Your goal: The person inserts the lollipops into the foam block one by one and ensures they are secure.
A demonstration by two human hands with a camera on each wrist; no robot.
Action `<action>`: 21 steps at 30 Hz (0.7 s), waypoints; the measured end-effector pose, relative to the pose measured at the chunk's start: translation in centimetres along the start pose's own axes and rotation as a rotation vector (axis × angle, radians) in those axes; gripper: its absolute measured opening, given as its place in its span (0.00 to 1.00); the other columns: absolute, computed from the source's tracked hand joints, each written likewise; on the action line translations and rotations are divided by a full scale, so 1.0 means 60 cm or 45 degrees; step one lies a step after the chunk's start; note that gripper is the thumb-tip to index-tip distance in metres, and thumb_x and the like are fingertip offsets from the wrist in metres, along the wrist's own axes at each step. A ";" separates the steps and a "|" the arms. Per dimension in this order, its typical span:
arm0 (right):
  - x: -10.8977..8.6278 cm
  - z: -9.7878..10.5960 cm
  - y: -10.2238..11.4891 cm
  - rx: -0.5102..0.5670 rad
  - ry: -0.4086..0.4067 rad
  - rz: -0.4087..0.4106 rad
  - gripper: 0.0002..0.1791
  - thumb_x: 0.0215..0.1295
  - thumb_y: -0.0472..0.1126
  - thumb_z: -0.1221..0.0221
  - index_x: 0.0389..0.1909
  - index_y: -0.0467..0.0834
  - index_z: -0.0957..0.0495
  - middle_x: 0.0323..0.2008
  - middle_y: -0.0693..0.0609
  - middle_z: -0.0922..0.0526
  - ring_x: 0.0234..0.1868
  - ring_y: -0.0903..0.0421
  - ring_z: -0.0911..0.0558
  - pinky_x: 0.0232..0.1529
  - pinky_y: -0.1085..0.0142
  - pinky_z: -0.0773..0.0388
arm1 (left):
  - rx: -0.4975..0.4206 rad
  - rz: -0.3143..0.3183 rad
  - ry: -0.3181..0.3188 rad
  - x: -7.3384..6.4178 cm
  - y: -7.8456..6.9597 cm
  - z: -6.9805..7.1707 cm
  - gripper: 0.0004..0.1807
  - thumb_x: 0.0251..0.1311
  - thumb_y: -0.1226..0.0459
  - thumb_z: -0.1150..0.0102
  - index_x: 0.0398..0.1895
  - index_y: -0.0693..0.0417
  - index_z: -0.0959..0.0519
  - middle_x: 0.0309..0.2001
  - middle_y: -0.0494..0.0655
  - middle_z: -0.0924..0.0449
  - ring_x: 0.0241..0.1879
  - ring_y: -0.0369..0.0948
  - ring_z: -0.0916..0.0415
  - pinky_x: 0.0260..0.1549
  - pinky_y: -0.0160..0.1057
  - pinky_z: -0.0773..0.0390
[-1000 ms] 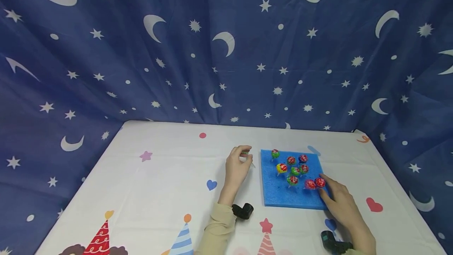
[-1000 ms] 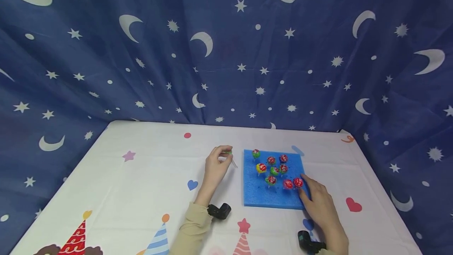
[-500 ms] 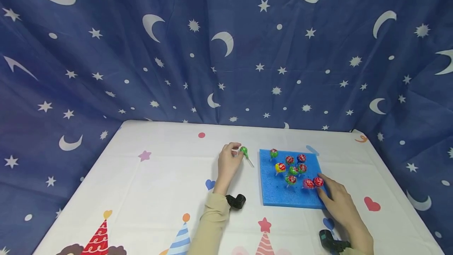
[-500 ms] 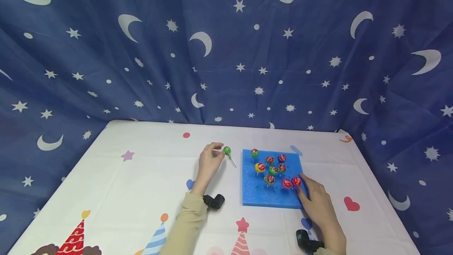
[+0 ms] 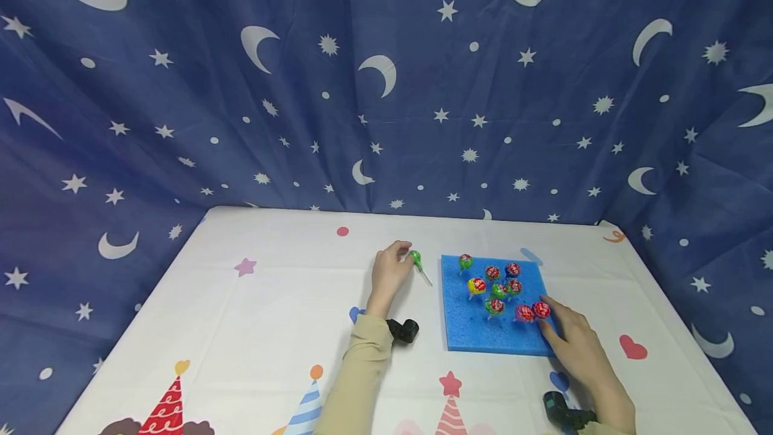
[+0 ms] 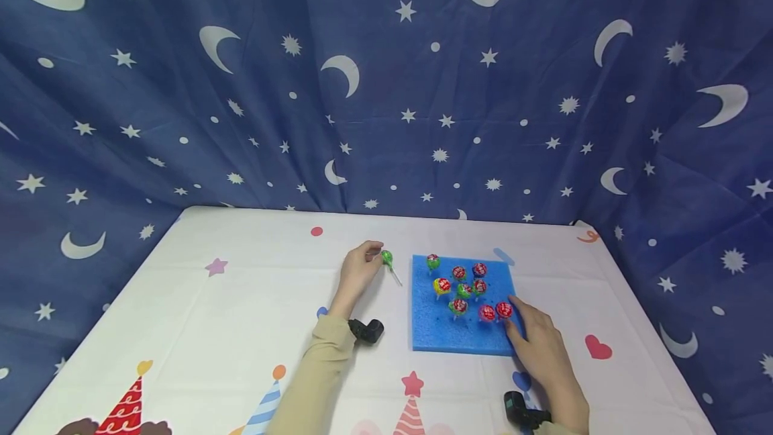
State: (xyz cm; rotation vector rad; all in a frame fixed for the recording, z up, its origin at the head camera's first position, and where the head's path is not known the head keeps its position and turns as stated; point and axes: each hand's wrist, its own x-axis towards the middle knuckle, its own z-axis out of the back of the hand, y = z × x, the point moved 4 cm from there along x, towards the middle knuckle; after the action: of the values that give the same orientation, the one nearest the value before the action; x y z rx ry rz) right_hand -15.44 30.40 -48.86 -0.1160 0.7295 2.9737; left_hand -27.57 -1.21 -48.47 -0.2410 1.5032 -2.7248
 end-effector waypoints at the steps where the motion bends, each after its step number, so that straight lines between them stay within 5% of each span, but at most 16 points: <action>1: 0.000 0.000 0.000 -0.002 -0.001 0.000 0.35 0.72 0.54 0.53 0.72 0.39 0.46 0.68 0.30 0.40 0.68 0.26 0.45 0.59 0.27 0.47 | 0.012 -0.002 0.002 0.000 0.000 -0.001 0.15 0.58 0.65 0.41 0.49 0.54 0.18 0.47 0.53 0.15 0.48 0.51 0.21 0.46 0.47 0.24; 21: 0.000 -0.003 -0.004 0.004 -0.057 0.012 0.34 0.71 0.52 0.51 0.72 0.39 0.44 0.67 0.29 0.39 0.67 0.27 0.43 0.58 0.26 0.46 | 0.018 0.023 0.000 0.005 0.004 -0.013 0.17 0.52 0.70 0.37 0.46 0.49 0.16 0.46 0.47 0.14 0.44 0.47 0.27 0.41 0.41 0.29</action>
State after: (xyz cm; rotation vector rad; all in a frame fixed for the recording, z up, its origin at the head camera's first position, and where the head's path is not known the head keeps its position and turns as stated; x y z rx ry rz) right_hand -15.41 30.51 -49.11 -0.0459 0.7321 2.9737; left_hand -27.96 -0.72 -49.06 -0.2260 1.4779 -2.7202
